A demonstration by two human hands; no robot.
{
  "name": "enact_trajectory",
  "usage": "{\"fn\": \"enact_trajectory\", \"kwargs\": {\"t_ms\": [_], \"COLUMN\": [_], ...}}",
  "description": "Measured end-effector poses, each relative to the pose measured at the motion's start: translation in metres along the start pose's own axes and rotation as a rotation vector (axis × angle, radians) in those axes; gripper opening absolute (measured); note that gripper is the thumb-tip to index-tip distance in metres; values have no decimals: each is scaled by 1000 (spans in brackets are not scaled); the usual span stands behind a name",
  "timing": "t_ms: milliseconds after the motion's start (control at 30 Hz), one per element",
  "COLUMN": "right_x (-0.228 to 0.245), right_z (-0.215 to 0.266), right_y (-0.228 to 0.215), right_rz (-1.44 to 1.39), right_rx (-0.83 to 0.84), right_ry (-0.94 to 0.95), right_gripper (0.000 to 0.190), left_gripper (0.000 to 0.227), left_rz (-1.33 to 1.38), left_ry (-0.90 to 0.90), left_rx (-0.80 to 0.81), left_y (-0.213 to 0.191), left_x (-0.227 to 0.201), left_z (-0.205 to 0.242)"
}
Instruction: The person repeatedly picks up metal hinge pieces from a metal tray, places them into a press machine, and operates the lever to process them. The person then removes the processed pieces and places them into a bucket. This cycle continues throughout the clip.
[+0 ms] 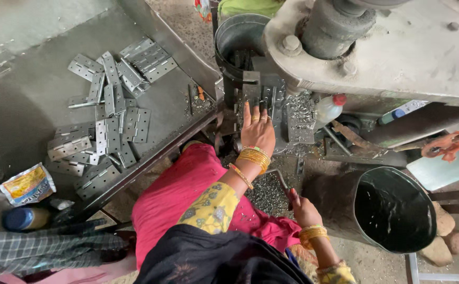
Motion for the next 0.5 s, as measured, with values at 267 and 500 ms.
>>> {"fn": "enact_trajectory", "kwargs": {"t_ms": [267,500], "right_x": [8,12], "right_z": [21,17], "right_y": [-25,-48], "right_rz": [-4,154], "right_rx": [-17,-158], "right_ry": [33,-75], "right_gripper": [82,80], "left_gripper": [41,37], "left_rz": [-84,-11], "left_ry": [-31,-45], "left_rx": [128,152], "left_y": [-15,-19], "left_x": [-18,0], "left_z": [-25,-25]}}
Point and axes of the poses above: each hand's wrist, its own z-axis away from the middle knuckle, its own y-axis out of the palm, x = y × z, the point moved 1 cm from there along -z, towards the middle knuckle, and after that the axes turned 9 degrees about x, right-handed, at the moved point
